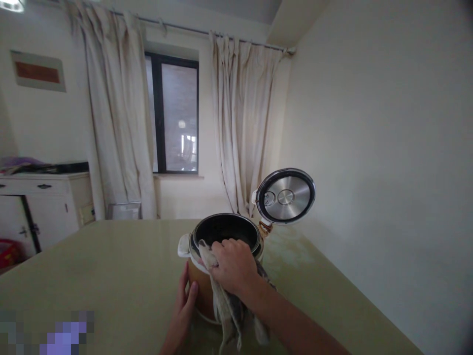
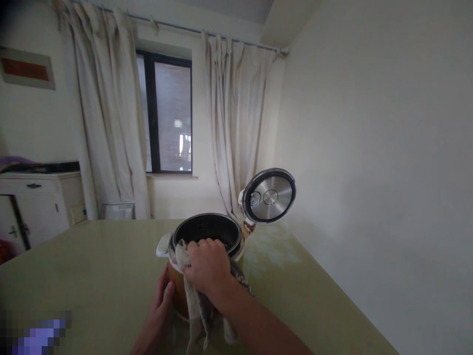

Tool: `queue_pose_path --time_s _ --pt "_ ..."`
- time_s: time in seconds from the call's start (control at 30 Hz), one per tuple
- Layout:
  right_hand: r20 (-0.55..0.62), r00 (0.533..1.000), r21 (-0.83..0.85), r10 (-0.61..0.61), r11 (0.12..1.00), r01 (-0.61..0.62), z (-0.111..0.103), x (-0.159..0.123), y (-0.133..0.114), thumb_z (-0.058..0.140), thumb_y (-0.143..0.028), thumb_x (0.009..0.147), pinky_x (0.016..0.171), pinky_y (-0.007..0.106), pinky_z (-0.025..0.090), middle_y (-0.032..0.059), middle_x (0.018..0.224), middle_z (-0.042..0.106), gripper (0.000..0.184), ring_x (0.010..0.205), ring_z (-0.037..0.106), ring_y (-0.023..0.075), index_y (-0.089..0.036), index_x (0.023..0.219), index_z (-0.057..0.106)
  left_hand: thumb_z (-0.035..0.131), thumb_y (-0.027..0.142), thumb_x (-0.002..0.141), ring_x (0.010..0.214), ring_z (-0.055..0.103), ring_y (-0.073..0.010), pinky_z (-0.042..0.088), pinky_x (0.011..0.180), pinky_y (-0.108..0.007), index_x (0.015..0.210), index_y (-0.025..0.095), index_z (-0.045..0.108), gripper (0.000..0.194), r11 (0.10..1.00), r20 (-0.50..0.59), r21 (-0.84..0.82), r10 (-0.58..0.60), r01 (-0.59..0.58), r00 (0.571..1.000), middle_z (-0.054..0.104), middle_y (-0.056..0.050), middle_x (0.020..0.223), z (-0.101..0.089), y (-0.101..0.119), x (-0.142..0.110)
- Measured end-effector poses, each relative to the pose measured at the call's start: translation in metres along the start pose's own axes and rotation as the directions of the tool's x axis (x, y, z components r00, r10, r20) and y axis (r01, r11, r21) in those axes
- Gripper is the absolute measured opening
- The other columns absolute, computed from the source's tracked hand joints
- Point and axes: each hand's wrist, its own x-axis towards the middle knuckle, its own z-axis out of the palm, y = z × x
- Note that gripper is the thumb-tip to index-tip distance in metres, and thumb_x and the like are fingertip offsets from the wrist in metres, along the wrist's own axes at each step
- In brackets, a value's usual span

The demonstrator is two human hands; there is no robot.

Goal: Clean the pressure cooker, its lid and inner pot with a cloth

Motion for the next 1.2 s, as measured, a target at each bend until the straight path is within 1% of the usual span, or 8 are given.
queue_pose_path --time_s 0.2,0.4,0.53,0.77,0.93,1.0,1.07,1.2 --pt "-0.064 0.990 0.174 -0.123 0.976 0.132 -0.003 -0.013 0.059 0.060 -0.070 0.099 0.072 0.031 0.039 0.0023 0.089 0.077 0.048 0.087 0.070 0.0200 -0.025 0.091 0.075 0.055 0.074 0.097 0.161 0.037 -0.0345 0.034 0.131 -0.051 0.167 0.022 0.032 0.091 0.988 -0.118 0.155 0.045 -0.027 0.992 0.039 -0.016 0.173 0.007 0.007 -0.020" --pt "-0.244 0.957 0.392 -0.154 0.887 0.243 0.005 -0.012 0.093 0.057 -0.071 0.101 0.075 0.030 0.043 0.0034 0.083 0.075 0.054 0.081 0.068 0.0188 -0.022 0.088 0.075 0.054 0.067 0.099 0.159 0.038 -0.0376 0.034 0.130 -0.059 0.171 0.027 0.025 0.087 0.901 -0.083 0.406 0.200 -0.150 0.976 0.037 -0.015 0.174 0.016 0.009 -0.050" --pt "-0.334 0.942 0.474 -0.023 0.860 0.189 0.009 -0.006 0.103 0.054 -0.068 0.103 0.076 0.029 0.045 0.0049 0.081 0.075 0.056 0.078 0.069 0.0185 -0.020 0.082 0.073 0.057 0.060 0.100 0.163 0.029 -0.0368 0.027 0.133 -0.059 0.171 0.026 0.022 0.087 0.826 -0.089 0.506 0.335 -0.246 0.938 0.032 -0.014 0.176 0.020 0.014 -0.055" --pt "-0.286 0.958 0.420 0.009 0.900 0.117 -0.008 0.000 0.093 0.051 -0.067 0.105 0.072 0.029 0.039 0.0024 0.076 0.071 0.056 0.074 0.065 0.0180 -0.021 0.077 0.068 0.061 0.051 0.098 0.164 0.027 -0.0411 0.024 0.131 -0.065 0.173 0.025 0.013 0.093 0.652 -0.002 0.659 0.499 -0.374 0.866 0.024 -0.019 0.178 0.044 -0.001 -0.067" --pt "-0.548 0.781 0.547 0.298 0.835 0.065 -0.057 0.019 0.076 0.039 -0.059 0.112 0.073 0.028 0.042 0.0009 0.074 0.062 0.052 0.073 0.059 0.0185 -0.023 0.080 0.059 0.066 0.048 0.093 0.165 0.022 -0.0417 0.026 0.130 -0.065 0.175 0.030 0.008 0.102 0.628 -0.005 0.667 0.542 -0.401 0.840 0.020 -0.017 0.180 0.054 -0.011 -0.073" --pt "-0.540 0.810 0.489 0.227 0.868 0.082 -0.069 0.029 0.066 0.043 -0.051 0.113 0.081 0.029 0.046 0.0039 0.090 0.069 0.040 0.087 0.065 0.0206 -0.022 0.098 0.066 0.066 0.045 0.094 0.166 0.021 -0.0418 0.027 0.129 -0.066 0.175 0.032 0.005 0.102 0.600 0.015 0.683 0.558 -0.416 0.830 0.016 -0.015 0.182 0.054 -0.012 -0.074" --pt "-0.423 0.903 0.335 0.072 0.939 0.082 -0.067 0.033 0.056 0.052 -0.038 0.110 0.084 0.031 0.048 0.0076 0.110 0.070 0.025 0.098 0.067 0.0223 -0.023 0.118 0.069 0.065 0.043 0.094 0.166 0.022 -0.0423 0.030 0.127 -0.068 0.175 0.033 0.002 0.104 0.565 0.042 0.704 0.571 -0.430 0.820 0.013 -0.015 0.182 0.054 -0.013 -0.075" --pt "-0.081 0.974 0.009 -0.213 0.977 0.214 -0.044 0.024 0.047 0.059 -0.009 0.095 0.078 0.032 0.051 0.0097 0.149 0.056 0.060 0.112 0.066 0.0248 -0.038 0.147 0.061 0.067 0.041 0.091 0.164 0.025 -0.0433 0.033 0.126 -0.070 0.175 0.033 0.002 0.106 0.520 0.045 0.741 0.593 -0.425 0.804 0.018 -0.016 0.181 0.057 -0.016 -0.079"
